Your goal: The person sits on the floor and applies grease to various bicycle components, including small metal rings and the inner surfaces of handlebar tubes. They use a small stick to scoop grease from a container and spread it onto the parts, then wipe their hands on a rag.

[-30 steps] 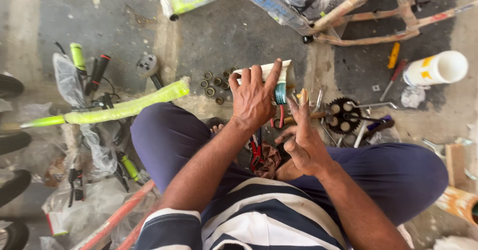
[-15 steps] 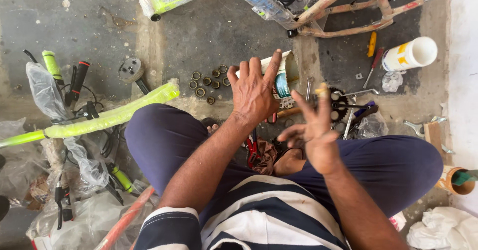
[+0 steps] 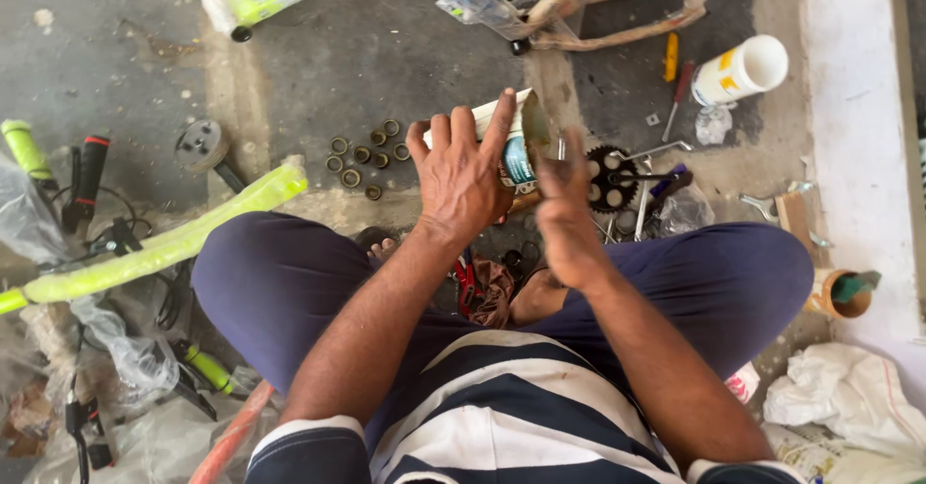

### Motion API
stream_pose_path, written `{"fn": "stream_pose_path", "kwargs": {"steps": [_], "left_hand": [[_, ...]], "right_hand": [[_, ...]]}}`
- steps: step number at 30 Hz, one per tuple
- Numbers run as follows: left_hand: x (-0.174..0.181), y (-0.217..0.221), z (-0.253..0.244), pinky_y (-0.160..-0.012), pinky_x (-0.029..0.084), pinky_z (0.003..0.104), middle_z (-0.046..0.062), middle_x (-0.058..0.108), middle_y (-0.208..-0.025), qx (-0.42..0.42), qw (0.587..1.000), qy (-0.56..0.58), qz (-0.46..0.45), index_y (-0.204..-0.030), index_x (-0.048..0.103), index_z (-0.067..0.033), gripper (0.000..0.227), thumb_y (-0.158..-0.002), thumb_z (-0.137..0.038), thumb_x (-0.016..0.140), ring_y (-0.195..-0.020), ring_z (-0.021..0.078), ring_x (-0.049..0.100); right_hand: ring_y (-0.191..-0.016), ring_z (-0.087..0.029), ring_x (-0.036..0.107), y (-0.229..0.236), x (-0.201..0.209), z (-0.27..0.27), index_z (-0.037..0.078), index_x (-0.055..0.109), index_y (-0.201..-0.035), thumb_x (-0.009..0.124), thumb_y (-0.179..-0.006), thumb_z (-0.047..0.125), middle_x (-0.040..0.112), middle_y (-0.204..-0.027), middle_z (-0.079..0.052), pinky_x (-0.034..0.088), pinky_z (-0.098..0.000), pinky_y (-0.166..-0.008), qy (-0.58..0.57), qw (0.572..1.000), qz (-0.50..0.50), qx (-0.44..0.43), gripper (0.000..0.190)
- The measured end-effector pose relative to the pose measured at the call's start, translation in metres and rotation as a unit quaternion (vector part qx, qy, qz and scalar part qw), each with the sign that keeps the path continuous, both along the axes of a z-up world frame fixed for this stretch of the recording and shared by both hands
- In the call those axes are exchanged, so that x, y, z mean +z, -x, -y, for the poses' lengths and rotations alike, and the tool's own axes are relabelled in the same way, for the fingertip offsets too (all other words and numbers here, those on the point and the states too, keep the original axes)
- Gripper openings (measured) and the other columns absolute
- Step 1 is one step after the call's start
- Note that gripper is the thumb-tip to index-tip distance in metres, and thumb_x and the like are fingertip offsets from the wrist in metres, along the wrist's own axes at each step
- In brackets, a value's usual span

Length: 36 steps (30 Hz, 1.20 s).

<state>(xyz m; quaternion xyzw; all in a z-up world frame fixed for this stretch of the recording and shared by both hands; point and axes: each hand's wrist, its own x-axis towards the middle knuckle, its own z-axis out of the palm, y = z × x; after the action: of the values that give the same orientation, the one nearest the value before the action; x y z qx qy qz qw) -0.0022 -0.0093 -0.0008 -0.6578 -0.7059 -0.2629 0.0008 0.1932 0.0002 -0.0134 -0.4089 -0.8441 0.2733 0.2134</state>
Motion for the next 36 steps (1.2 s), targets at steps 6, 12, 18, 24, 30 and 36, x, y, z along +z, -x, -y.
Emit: {"fn": "stream_pose_path", "kwargs": {"steps": [6, 12, 18, 24, 30, 36], "left_hand": [[-0.001, 0.005, 0.001, -0.100, 0.033, 0.063, 0.014, 0.048, -0.104, -0.006, 0.999, 0.033, 0.041, -0.156, 0.037, -0.0182, 0.108, -0.058, -0.020, 0.082, -0.102, 0.0334, 0.050], [-0.007, 0.003, 0.000, -0.101, 0.033, 0.063, 0.014, 0.048, -0.108, -0.023, 0.998, -0.027, 0.044, -0.158, 0.033, -0.0210, 0.108, -0.063, -0.019, 0.085, -0.103, 0.0338, 0.050], [-0.008, 0.004, -0.001, -0.102, 0.034, 0.062, 0.014, 0.046, -0.108, -0.030, 0.998, -0.046, 0.042, -0.159, 0.033, -0.0212, 0.106, -0.067, -0.020, 0.086, -0.105, 0.0343, 0.049], [-0.008, 0.003, 0.001, -0.101, 0.034, 0.063, 0.014, 0.045, -0.104, -0.021, 0.997, -0.007, 0.072, -0.153, 0.037, -0.0205, 0.108, -0.061, -0.038, 0.090, -0.104, 0.0347, 0.049], [-0.007, 0.008, 0.002, -0.101, 0.036, 0.058, 0.011, 0.045, -0.106, -0.004, 1.000, -0.018, 0.017, -0.158, 0.038, -0.0197, 0.099, -0.071, -0.023, 0.086, -0.104, 0.0300, 0.049], [-0.006, 0.006, 0.005, -0.099, 0.037, 0.057, 0.012, 0.046, -0.106, -0.026, 0.999, 0.006, 0.026, -0.156, 0.043, -0.0198, 0.088, -0.075, -0.029, 0.077, -0.103, 0.0314, 0.049]], "right_hand": [[-0.167, -0.026, 0.005, -0.007, -0.006, 0.008, 0.023, 0.046, -0.159, 0.019, -0.112, 0.063, -0.002, -0.178, -0.012, 0.013, -0.0508, -0.137, -0.041, 0.996, -0.068, 0.044, 0.068], [-0.168, -0.025, 0.004, -0.020, -0.003, -0.008, 0.019, 0.060, -0.145, 0.022, -0.113, 0.065, 0.008, -0.180, -0.008, 0.001, -0.0508, -0.136, 0.172, 0.949, -0.260, 0.044, 0.068], [-0.169, -0.025, -0.002, -0.014, 0.000, 0.014, 0.018, 0.056, -0.150, 0.023, -0.105, 0.076, 0.005, -0.182, -0.007, -0.009, -0.0536, -0.135, 0.364, 0.848, -0.384, 0.015, 0.080], [-0.167, -0.026, -0.011, -0.013, 0.019, 0.014, 0.011, 0.038, -0.162, 0.021, -0.101, 0.079, -0.002, -0.181, -0.011, -0.011, -0.0485, -0.133, 0.347, 0.864, -0.364, 0.013, 0.092], [-0.168, -0.029, -0.010, 0.007, 0.014, 0.029, 0.008, 0.019, -0.166, 0.027, -0.106, 0.076, -0.001, -0.180, -0.013, -0.010, -0.0478, -0.135, 0.328, 0.900, -0.286, 0.031, 0.091], [-0.161, -0.044, -0.013, -0.009, 0.019, 0.013, 0.014, 0.020, -0.168, 0.073, -0.092, 0.029, -0.014, -0.172, -0.028, 0.004, -0.0611, -0.130, 0.087, 0.995, -0.043, 0.028, 0.094]]}}
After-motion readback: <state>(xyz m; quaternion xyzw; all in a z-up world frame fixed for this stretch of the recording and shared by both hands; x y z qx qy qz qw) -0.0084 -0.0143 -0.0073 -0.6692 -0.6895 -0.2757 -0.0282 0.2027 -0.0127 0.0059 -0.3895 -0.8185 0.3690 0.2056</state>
